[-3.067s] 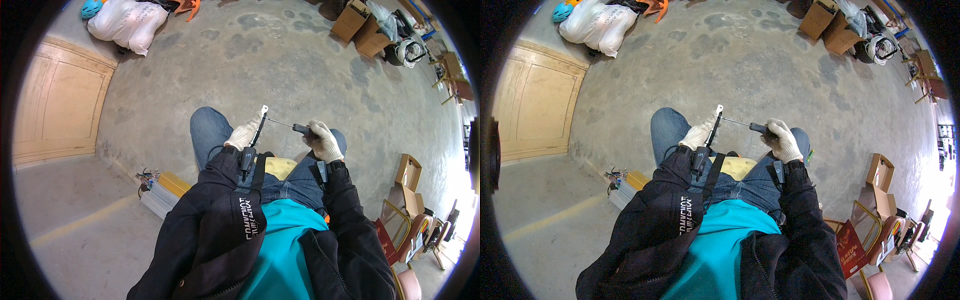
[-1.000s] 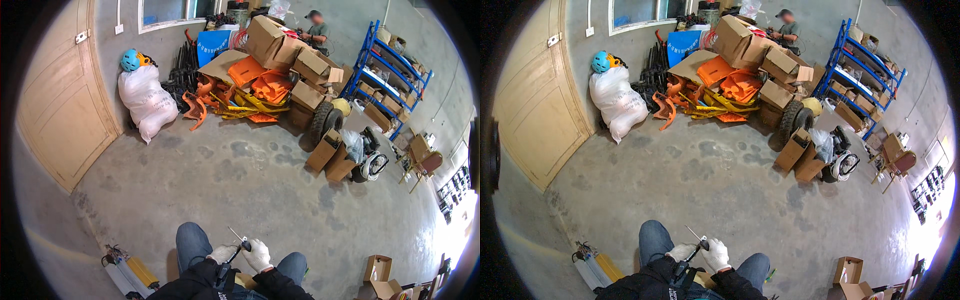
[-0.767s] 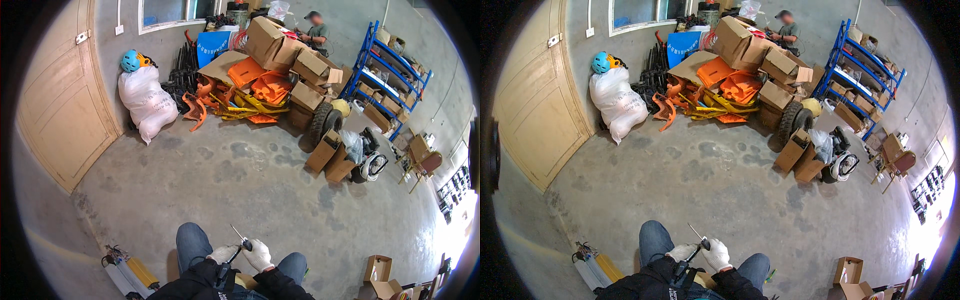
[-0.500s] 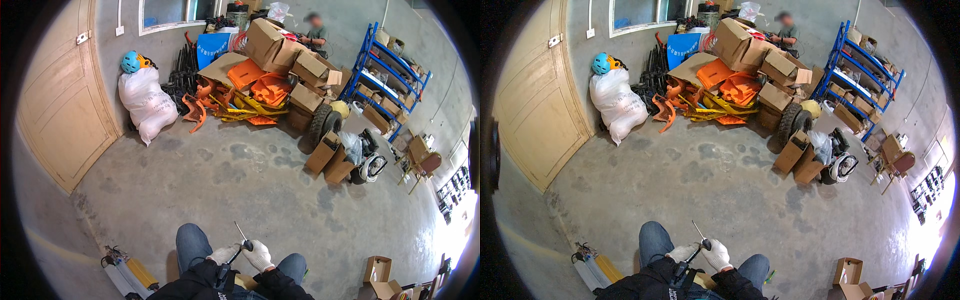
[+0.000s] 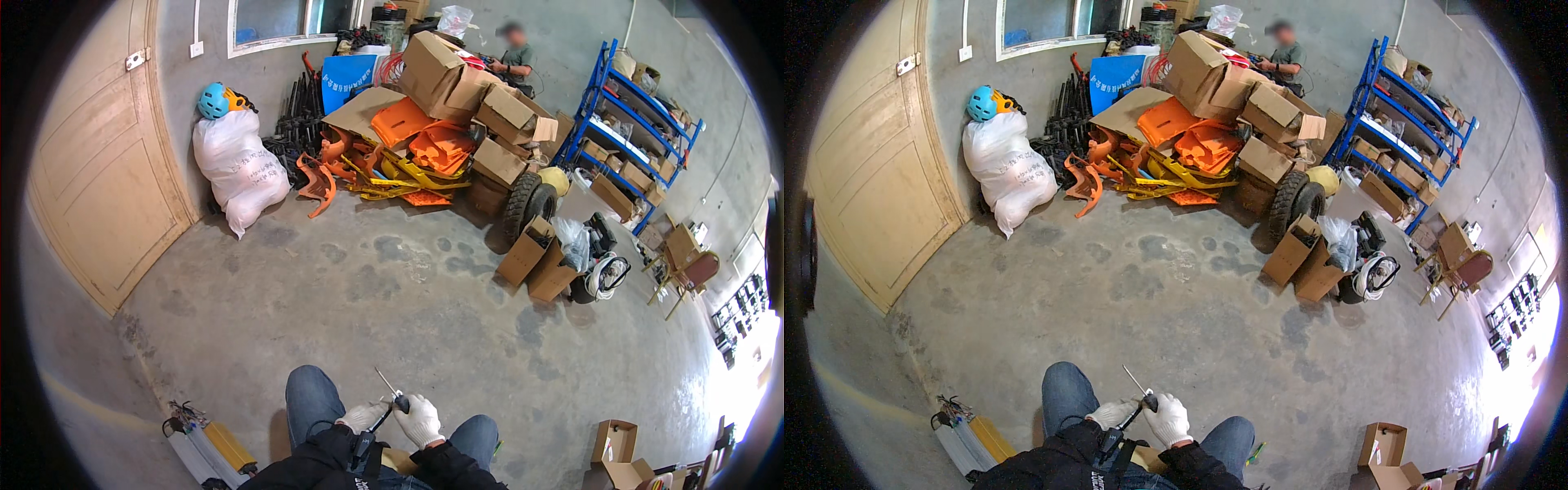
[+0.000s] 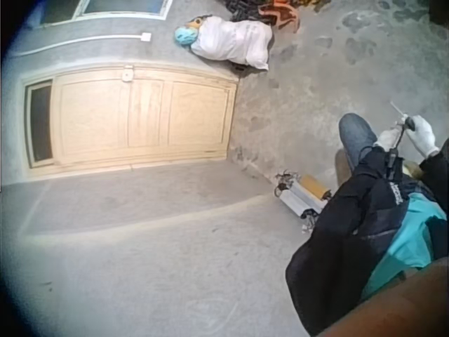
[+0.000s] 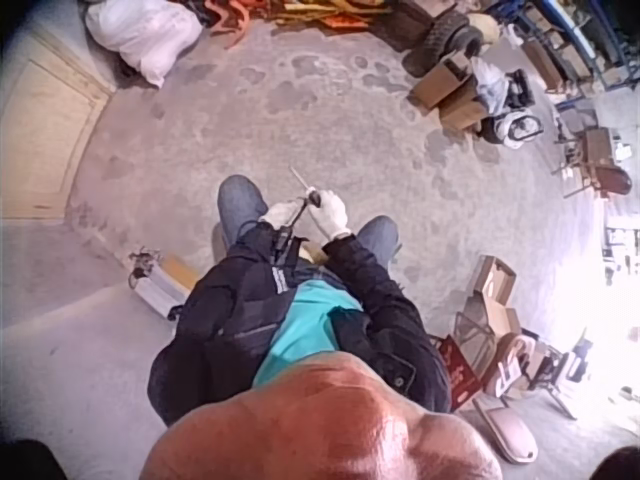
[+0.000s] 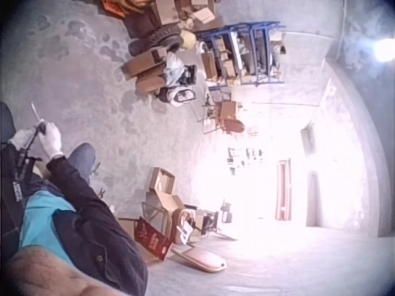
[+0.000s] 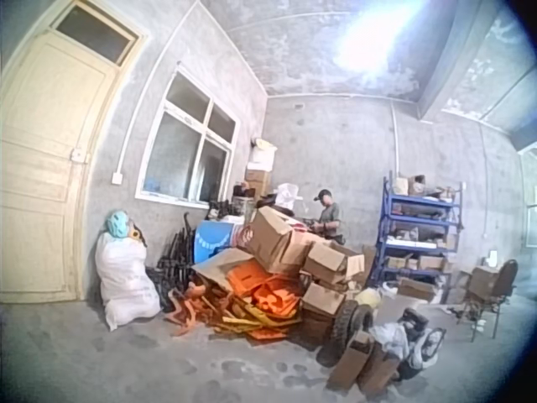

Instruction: Using a screwdriver to repair or disassemble a motor controller component while seated.

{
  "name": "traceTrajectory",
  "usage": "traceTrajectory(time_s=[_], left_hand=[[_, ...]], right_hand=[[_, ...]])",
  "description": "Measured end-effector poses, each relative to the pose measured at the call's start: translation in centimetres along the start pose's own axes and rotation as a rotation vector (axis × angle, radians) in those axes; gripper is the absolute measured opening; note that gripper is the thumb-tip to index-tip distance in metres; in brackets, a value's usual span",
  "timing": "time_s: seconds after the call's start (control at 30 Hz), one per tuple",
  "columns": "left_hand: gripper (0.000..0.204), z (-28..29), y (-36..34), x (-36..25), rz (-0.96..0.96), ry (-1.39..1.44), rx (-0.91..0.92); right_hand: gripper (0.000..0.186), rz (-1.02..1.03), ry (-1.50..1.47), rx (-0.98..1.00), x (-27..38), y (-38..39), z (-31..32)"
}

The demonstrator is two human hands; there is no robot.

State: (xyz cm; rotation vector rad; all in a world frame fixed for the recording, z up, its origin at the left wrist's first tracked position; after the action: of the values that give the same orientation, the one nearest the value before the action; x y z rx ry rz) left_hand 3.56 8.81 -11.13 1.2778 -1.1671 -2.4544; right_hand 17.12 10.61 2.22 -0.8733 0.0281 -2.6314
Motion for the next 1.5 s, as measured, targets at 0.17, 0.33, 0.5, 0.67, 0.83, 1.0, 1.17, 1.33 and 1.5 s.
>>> traceTrajectory(time_s=[0.17,0.33,0.5,0.67,0.83,1.0,1.17,1.33,1.5], left_hand=[[0.049,0.5,1.2,-1.3,-0.237,-0.040,-0.152],[0.053,0.3,2.8,-0.5,0.038,0.181,-0.036],[0.047,-0.9,3.6,1.5,0.217,0.055,0.049],[0.052,0.4,3.5,-2.5,-0.379,-0.435,-0.272],[0.068,4.4,-1.3,6.6,0.028,0.472,-0.174],[0.063,1.3,2.0,2.0,0.283,0.739,0.032],[0.060,0.5,3.0,2.6,0.253,0.794,0.034],[0.058,0.8,3.3,2.5,0.289,0.791,0.026],[0.057,1.1,3.0,2.9,0.294,0.776,0.004]], right_hand=[[0.031,-0.014,-0.006,0.030,0.0,0.1,-0.3],[0.029,0.017,-0.049,0.006,0.5,1.0,-0.2],[0.030,-0.046,-0.083,0.060,0.2,2.8,-1.5],[0.032,-0.182,-0.229,-0.091,-1.7,2.3,0.9],[0.029,-0.568,-0.614,0.027,-7.2,2.8,-4.0],[0.020,-0.771,-0.789,-0.059,-14.3,8.1,-5.9],[0.020,-0.844,-0.847,-0.149,-15.5,9.8,-6.1],[0.021,-0.886,-0.873,-0.237,-15.7,10.1,-5.0],[0.021,-0.881,-0.835,-0.251,-15.2,9.5,-4.0]])
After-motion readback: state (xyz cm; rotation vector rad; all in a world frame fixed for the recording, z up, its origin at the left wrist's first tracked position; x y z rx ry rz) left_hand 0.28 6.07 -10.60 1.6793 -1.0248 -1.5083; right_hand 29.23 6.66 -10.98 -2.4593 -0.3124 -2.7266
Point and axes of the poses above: each hand's wrist, its own y-axis away from the middle knuckle, its own z-axis out of the back of the hand, x = y × z, the point moved 10 cm from there along -y, towards the middle knuckle, and after that the axes turned 13 degrees about z, right-handed, at the moved point
